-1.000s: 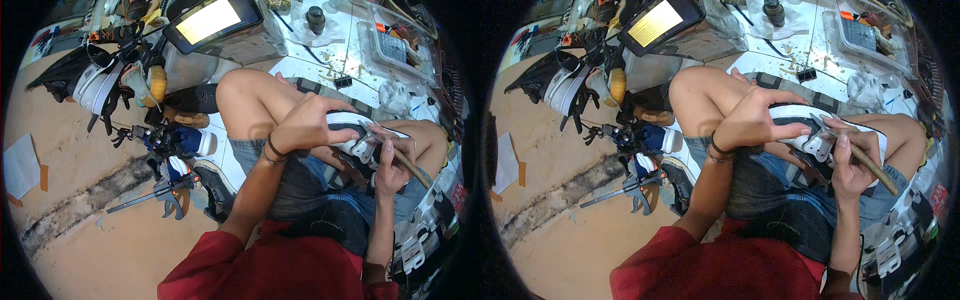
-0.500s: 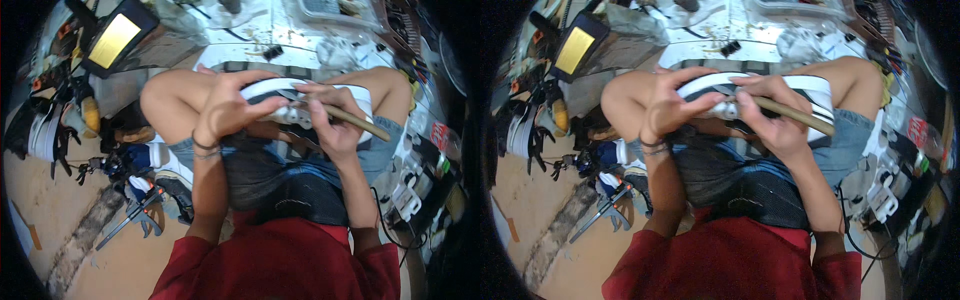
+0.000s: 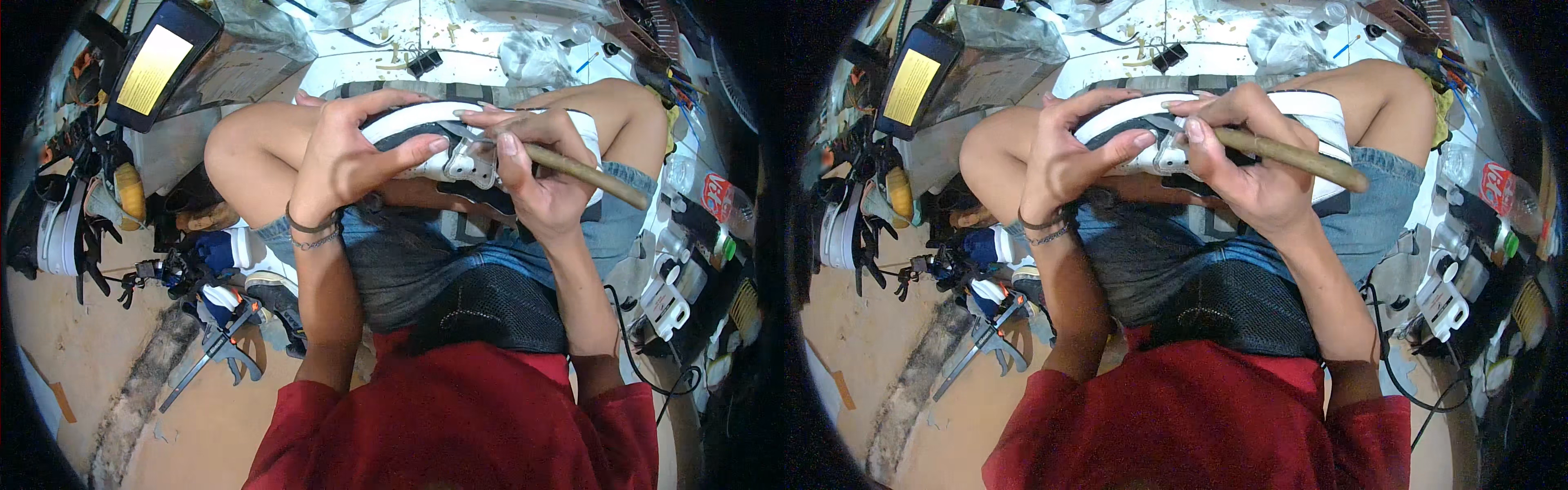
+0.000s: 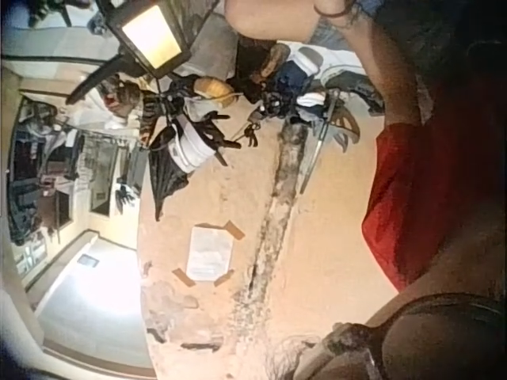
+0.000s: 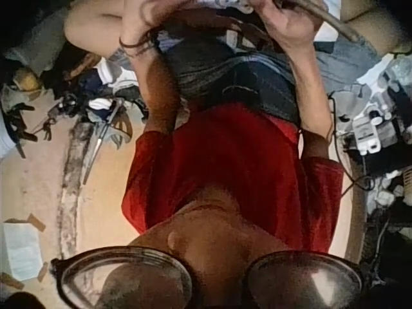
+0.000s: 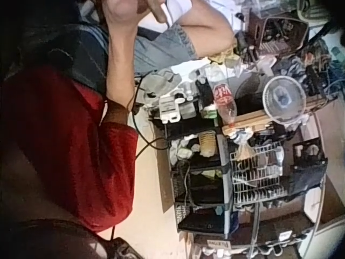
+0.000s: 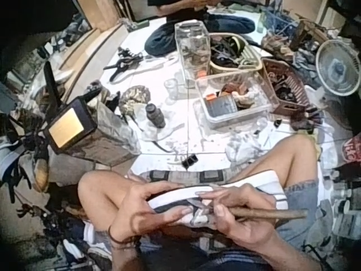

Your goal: Apply glue and press down the edges of a shoe sole during a repair process.

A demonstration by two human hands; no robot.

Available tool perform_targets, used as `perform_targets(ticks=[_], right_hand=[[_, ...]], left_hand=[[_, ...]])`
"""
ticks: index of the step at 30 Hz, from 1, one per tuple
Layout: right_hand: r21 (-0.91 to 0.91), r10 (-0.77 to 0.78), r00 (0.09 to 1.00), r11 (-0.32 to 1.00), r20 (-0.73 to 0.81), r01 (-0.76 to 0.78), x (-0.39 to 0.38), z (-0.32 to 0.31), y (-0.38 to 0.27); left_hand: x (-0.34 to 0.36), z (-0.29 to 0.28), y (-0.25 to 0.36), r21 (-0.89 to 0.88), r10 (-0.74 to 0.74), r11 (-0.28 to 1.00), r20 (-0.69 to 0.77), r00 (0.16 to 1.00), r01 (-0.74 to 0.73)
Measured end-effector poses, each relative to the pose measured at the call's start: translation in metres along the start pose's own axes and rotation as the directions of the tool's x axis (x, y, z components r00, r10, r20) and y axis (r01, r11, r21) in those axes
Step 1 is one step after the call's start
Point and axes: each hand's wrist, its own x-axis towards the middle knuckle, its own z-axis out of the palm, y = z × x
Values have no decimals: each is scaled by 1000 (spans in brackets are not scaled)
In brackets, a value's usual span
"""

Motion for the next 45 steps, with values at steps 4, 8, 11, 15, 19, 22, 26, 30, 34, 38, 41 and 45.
perform_targets(ticks=[4, 8, 11, 15, 19, 22, 26, 30, 34, 38, 41, 45], right_hand=[[11, 43, 999, 999, 33, -43, 3, 1, -3], [-34, 26, 999, 999, 38, -25, 4, 2, -2], [-49, 13, 1000, 999, -16, -14, 3, 3, 0], [-59, 7, 1000, 998, -4, -8, 3, 0, 0], [80, 72, 996, 994, -49, -68, 2, 3, -2], [65, 92, 996, 994, -17, -90, 3, 4, -1], [-29, -31, 999, 999, 42, 32, 3, 2, 1], [-55, 9, 1000, 998, 22, -8, 4, 1, 0], [-28, -17, 999, 999, -27, 16, -1, -1, 3], [-36, -55, 998, 998, -9, 55, -1, -1, 3], [-51, -60, 998, 997, -1, 60, -2, -1, 4], [-37, -65, 998, 997, 7, 66, -2, -1, 4]], left_hand=[[-1, -4, 1, -18, -32, 999, 14, 999, 32], [1, -4, 3, -28, -43, 999, 23, 999, 44], [3, -4, 6, -19, -42, 999, 23, 999, 43], [1, -2, 4, -35, -27, 999, 2, 1000, 27], [2, -3, 5, -63, -22, 998, 20, 1000, 24], [2, -3, 7, -51, -32, 998, 32, 999, 34], [1, -3, 3, -29, -6, 1000, 25, 1000, 7], [1, -2, 2, -35, 23, 999, 0, 1000, -23], [1, -2, 4, -5, 13, 1000, 13, 1000, -13], [0, -2, 2, -12, 39, 999, 14, 999, -38], [0, -2, 0, -12, 37, 999, 19, 999, -37], [0, 0, -2, 14, 109, 994, -8, 994, -109]])
